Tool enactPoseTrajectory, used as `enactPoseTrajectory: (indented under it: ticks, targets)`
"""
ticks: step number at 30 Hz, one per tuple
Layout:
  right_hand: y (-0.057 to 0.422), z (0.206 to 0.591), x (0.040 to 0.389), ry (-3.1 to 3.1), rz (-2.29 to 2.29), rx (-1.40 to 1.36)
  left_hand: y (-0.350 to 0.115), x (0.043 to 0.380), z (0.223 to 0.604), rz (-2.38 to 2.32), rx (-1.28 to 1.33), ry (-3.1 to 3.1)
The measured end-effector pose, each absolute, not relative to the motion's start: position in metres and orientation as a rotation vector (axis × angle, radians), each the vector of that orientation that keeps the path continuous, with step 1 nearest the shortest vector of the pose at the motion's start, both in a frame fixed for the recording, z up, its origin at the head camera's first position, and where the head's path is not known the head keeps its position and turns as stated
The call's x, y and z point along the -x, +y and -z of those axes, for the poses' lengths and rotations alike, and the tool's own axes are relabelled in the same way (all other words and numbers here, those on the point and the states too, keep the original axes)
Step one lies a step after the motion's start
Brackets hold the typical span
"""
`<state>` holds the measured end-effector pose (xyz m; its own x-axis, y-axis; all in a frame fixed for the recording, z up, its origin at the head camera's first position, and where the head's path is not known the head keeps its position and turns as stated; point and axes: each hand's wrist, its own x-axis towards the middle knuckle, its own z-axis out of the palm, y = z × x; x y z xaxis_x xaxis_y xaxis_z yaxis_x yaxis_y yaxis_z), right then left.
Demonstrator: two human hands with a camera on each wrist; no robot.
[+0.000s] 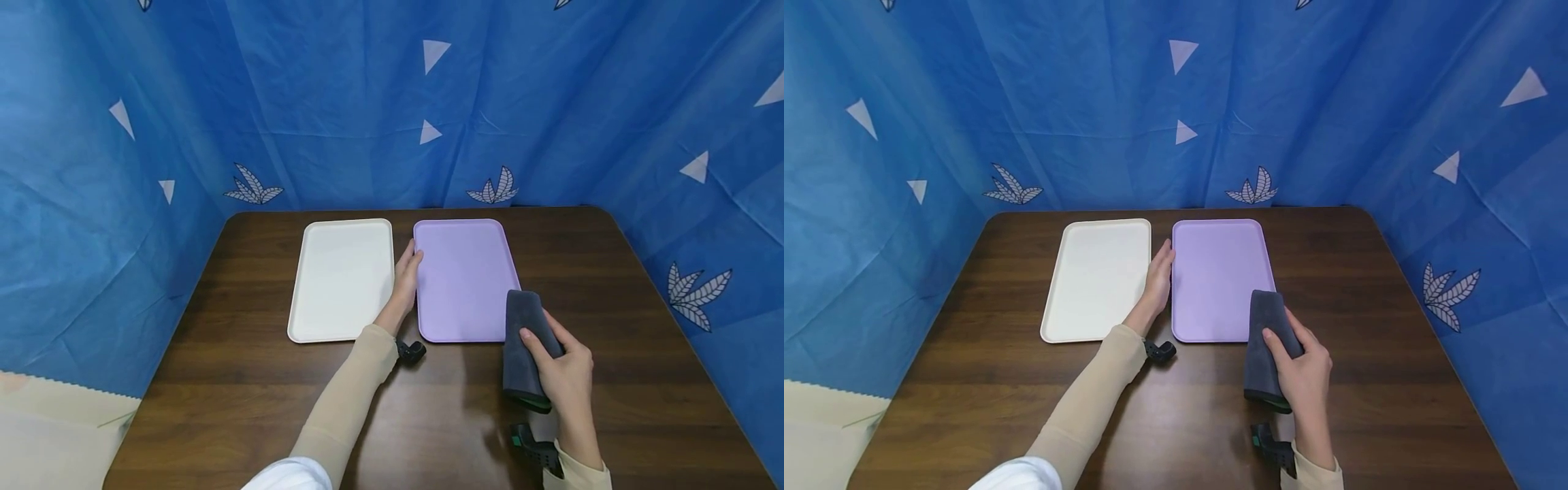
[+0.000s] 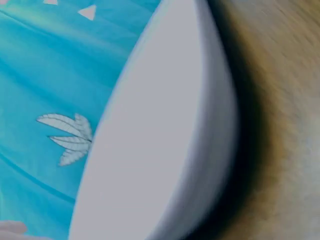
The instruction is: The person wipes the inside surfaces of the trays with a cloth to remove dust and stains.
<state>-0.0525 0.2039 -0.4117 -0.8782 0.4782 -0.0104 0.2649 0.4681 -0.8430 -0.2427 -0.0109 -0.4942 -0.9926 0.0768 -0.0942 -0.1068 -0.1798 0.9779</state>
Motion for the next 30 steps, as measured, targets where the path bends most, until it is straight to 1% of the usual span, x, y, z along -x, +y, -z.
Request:
enactPoseTrajectory:
  ticks: [6, 10, 14, 19, 25, 30]
  targets:
    - [0.203, 0.412, 0.052, -2.511, -1.355, 0.645, -0.034, 0.225, 0.474, -2.394, -0.027, 2.023]
    - [0.202, 0.412, 0.052, -2.521, -1.360, 0.633, -0.060, 0.208, 0.466, -2.551, 0.014, 2.051]
    - [0.200, 0.412, 0.052, -2.523, -1.356, 0.625, -0.095, 0.193, 0.462, -2.705, 0.144, 2.103]
    - [0.198, 0.411, 0.053, -2.520, -1.367, 0.619, -0.143, 0.185, 0.456, -2.769, 0.287, 2.323]
    - [0.197, 0.411, 0.053, -2.529, -1.408, 0.623, -0.191, 0.179, 0.461, -2.725, 0.465, 2.492]
    - [0.196, 0.410, 0.053, -2.536, -1.413, 0.629, -0.212, 0.174, 0.468, -2.622, 0.608, 2.456]
